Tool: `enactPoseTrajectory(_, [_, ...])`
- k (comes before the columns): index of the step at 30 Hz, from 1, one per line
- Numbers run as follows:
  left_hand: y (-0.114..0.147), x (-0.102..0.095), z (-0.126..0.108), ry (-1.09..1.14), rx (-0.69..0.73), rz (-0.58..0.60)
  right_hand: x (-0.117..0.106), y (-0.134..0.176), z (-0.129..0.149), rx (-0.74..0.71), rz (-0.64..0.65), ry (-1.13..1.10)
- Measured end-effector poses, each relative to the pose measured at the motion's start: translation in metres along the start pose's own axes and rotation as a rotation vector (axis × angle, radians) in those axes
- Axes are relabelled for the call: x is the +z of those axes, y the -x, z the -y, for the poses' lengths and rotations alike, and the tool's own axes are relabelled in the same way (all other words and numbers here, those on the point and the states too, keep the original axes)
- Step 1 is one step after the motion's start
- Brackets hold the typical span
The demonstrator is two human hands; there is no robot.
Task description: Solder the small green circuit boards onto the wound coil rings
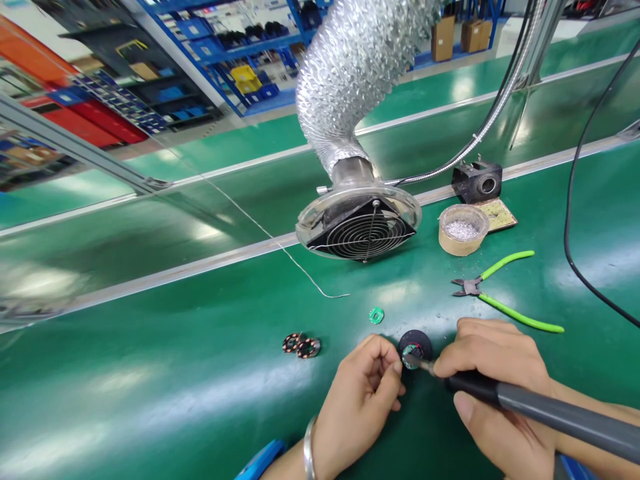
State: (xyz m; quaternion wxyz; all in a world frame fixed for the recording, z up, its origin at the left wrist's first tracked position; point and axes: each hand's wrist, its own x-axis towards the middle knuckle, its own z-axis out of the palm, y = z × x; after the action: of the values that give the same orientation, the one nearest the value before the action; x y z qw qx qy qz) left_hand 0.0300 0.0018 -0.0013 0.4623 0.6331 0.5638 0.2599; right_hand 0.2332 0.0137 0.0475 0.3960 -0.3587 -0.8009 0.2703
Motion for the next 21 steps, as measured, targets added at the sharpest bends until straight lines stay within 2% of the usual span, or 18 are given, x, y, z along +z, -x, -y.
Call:
enactPoseTrajectory(3, [0.0, 0.0, 0.0, -0.007, 0.004, -0.004, -0.007, 0.002, -0.004, 0.007, 0.057, -0.057])
enactPoseTrajectory(5, [0.0, 0.001, 0.0, -0.001, -0.001, -0.005, -0.006, 0.005, -0.007, -0.001, 0.041, -0.1])
enactPoseTrajectory(11, [0.001, 0.0, 0.0, 0.052, -0.032, 0.008, 0.004, 0.005, -0.013, -0.061, -0.11, -0.191])
enactPoseTrajectory(16, [0.001, -0.001, -0.001, 0.124, -0.078, 0.052, 0.01, 0.001, -0.018, -0.113, -0.192, -0.04])
enactPoseTrajectory(21, [-0.008, -0.002, -0.004, -0.067, -0.018, 0.048, 0.023, 0.0, -0.028, -0.081, -0.22, 0.012])
